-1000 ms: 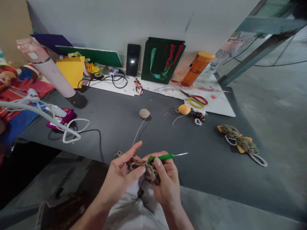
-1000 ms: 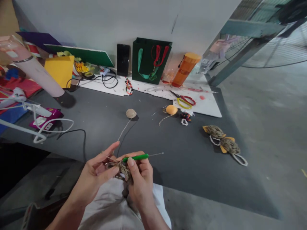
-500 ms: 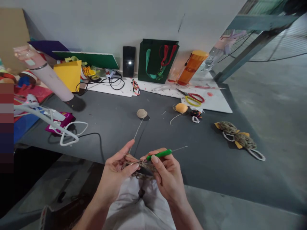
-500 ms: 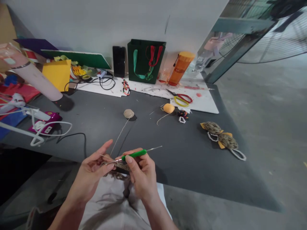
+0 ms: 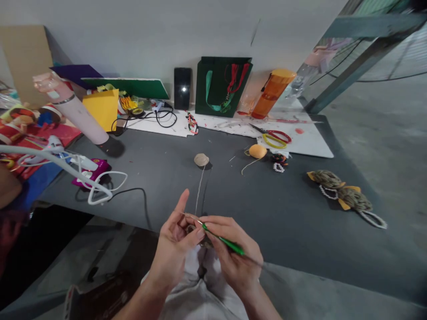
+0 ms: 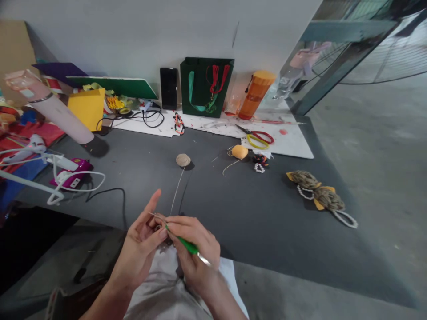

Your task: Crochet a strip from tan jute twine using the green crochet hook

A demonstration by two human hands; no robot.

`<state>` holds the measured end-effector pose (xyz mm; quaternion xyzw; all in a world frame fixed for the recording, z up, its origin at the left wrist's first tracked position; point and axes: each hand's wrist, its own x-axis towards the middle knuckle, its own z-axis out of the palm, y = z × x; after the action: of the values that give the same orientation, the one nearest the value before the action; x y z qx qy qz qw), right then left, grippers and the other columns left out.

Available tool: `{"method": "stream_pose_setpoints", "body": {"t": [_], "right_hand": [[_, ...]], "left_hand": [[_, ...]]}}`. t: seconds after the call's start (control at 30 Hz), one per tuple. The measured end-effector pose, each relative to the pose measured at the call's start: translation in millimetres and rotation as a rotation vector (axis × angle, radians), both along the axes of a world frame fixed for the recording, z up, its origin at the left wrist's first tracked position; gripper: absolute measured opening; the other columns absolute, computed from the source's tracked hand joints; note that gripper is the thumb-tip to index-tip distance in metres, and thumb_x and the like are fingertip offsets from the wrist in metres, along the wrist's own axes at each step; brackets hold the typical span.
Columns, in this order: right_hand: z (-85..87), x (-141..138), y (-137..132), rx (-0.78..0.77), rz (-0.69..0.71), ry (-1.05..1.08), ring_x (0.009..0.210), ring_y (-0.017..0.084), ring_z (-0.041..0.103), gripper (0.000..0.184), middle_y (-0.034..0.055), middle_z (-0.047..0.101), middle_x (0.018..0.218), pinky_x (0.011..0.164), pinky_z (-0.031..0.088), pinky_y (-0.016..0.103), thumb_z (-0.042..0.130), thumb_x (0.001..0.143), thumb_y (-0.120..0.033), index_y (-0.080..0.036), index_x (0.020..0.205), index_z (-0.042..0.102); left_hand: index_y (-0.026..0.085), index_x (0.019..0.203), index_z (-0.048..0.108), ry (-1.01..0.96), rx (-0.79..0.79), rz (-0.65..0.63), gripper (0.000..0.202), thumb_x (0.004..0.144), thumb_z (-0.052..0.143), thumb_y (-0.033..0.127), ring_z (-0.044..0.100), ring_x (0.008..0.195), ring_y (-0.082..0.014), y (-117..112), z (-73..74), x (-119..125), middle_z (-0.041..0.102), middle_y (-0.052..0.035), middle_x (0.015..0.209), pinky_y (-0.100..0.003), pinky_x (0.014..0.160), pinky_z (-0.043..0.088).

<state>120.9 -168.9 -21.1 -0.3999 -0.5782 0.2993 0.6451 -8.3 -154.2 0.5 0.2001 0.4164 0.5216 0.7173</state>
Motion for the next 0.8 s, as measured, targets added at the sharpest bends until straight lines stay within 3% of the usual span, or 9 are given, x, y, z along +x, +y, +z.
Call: {"method": "stream_pose_setpoints", "body": {"t": [0.07,0.2,0.27,0.37,0.5,0.57,0.7,0.8], "right_hand": [[-3.1,-3.4,-1.1,0.042,-0.011,0.012,0.086,0.02,0.077,0.03,0.0061,0.08,0.104,0.07,0.063,0.03,0.068,0.089,-0.008,-0.029,0.108,0.077],[-5.8,-12.2,-2.8,-0.124,-0.026,0.248,0.078,0.019,0.075,0.009,0.004,0.079,0.089,0.065,0.062,0.028,0.068,0.094,-0.023,-0.028,0.095,0.076],[-6.3,-13.4,-5.4,-0.21,-0.062,0.302,0.066,0.016,0.072,0.008,0.003,0.079,0.083,0.061,0.061,0.026,0.064,0.097,-0.03,-0.027,0.095,0.072],[-7.2,-9.5,-10.1,-0.339,-0.113,0.362,0.043,0.009,0.056,0.011,0.0018,0.078,0.081,0.041,0.048,0.019,0.057,0.101,-0.035,-0.028,0.097,0.064],[-5.7,-3.4,-9.7,-0.447,0.017,0.488,0.035,0.012,0.053,0.015,0.0003,0.076,0.07,0.033,0.043,0.021,0.054,0.101,-0.04,-0.027,0.097,0.06],[-2.7,-4.9,-7.2,-0.426,0.055,0.505,0.039,0.013,0.06,0.014,-0.0006,0.075,0.066,0.034,0.046,0.021,0.057,0.1,-0.04,-0.027,0.096,0.062],[3.7,-12.2,-3.8,-0.205,-0.002,0.33,0.064,0.016,0.073,0.006,0.004,0.08,0.088,0.049,0.057,0.022,0.062,0.098,-0.028,-0.026,0.097,0.067],[3.0,-11.6,-2.6,0.003,-0.031,0.109,0.078,0.018,0.076,0.018,0.0069,0.08,0.099,0.057,0.06,0.026,0.056,0.099,-0.015,-0.026,0.107,0.068]], "left_hand": [[0.026,0.14,0.061,-0.06,-0.05,-0.042,0.083,0.063,0.091,0.017,0.058,0.069,-0.0076,0.5,-0.3,-1.2,0.064,0.005,0.071,-0.02,0.07,0.048],[0.027,0.123,0.074,-0.152,-0.122,-0.108,0.066,0.061,0.092,0.016,0.056,0.063,-0.0063,2.4,-1.5,-5.4,0.062,0.0052,0.067,-0.018,0.066,0.047],[0.029,0.12,0.075,-0.153,-0.126,-0.105,0.065,0.059,0.093,0.016,0.057,0.065,-0.0066,3.1,-2.2,-6.9,0.063,0.0049,0.068,-0.019,0.07,0.047],[0.03,0.12,0.076,-0.127,-0.132,-0.121,0.065,0.059,0.094,0.018,0.058,0.069,-0.0084,3.9,-2.8,-8.8,0.065,0.0031,0.072,-0.022,0.075,0.048],[0.026,0.115,0.078,-0.121,-0.117,-0.158,0.06,0.058,0.095,0.023,0.057,0.068,-0.0083,4.1,-0.7,-9.8,0.064,0.0028,0.07,-0.021,0.071,0.048],[0.026,0.112,0.079,-0.119,-0.096,-0.164,0.058,0.057,0.095,0.021,0.058,0.067,-0.0076,3.2,1.4,-8.5,0.063,0.0033,0.07,-0.019,0.069,0.047],[0.033,0.115,0.078,-0.075,-0.031,-0.121,0.058,0.061,0.093,0.019,0.06,0.065,-0.0074,0.1,3.9,-3.2,0.065,0.0042,0.072,-0.02,0.066,0.049],[0.033,0.114,0.078,-0.044,-0.014,-0.04,0.055,0.063,0.093,0.022,0.06,0.064,-0.0075,-0.8,3.3,-0.5,0.065,0.0041,0.073,-0.02,0.065,0.05]]}}
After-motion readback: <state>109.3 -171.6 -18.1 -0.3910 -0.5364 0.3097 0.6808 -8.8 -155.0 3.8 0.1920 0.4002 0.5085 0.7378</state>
